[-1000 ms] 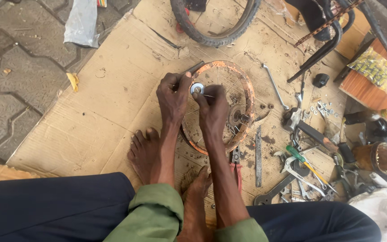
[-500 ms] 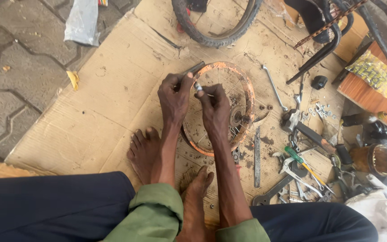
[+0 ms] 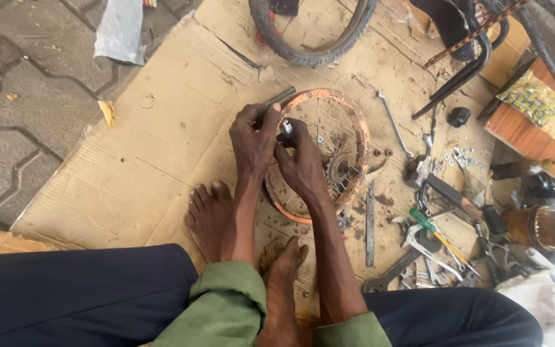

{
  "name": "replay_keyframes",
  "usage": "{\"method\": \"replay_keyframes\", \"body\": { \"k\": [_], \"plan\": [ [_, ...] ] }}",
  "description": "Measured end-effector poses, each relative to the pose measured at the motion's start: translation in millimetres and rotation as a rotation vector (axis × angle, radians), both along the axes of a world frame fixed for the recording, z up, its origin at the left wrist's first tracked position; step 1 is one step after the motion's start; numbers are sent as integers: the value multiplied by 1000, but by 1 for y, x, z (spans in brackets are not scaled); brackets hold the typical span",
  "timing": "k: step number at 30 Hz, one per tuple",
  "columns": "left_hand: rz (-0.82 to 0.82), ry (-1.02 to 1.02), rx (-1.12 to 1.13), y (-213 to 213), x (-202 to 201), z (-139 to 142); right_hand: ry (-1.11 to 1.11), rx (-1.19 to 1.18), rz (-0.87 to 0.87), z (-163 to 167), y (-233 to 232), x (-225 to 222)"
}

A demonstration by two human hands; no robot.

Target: The person sits on the ground at a bicycle repair area and works on a small bicycle wheel, manipulating the hub and axle hardware by hand, threading components, and at one point using a hammer on the wheel assembly while handling nuts and spokes.

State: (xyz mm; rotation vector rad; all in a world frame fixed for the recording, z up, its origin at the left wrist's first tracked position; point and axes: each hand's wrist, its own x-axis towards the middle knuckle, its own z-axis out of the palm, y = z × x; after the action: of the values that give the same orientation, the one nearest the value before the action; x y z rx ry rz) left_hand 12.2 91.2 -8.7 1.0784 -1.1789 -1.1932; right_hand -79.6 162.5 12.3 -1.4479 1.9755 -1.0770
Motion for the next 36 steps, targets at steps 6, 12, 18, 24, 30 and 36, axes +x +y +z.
{"method": "replay_keyframes", "body": {
  "k": [6, 12, 18, 24, 30, 36],
  "plan": [
    [-28, 10, 35, 2, 1, 8, -337, 91, -174, -10, -8, -6],
    [-43, 60, 85, 1, -1, 8, -225, -62, -163, -11, 0, 0],
    [-22, 10, 6, 1, -2, 0, 125, 451, -358, -7, -29, 3],
    [-31, 21, 43, 0, 1, 7, -118, 217, -198, -3, -15, -2],
    [-43, 52, 52, 2, 0, 6, -219, -88, -244, -8, -1, -6],
    [-9, -11, -79, 1, 1, 1, 361, 395, -323, -7, -34, 8]
  ]
}}
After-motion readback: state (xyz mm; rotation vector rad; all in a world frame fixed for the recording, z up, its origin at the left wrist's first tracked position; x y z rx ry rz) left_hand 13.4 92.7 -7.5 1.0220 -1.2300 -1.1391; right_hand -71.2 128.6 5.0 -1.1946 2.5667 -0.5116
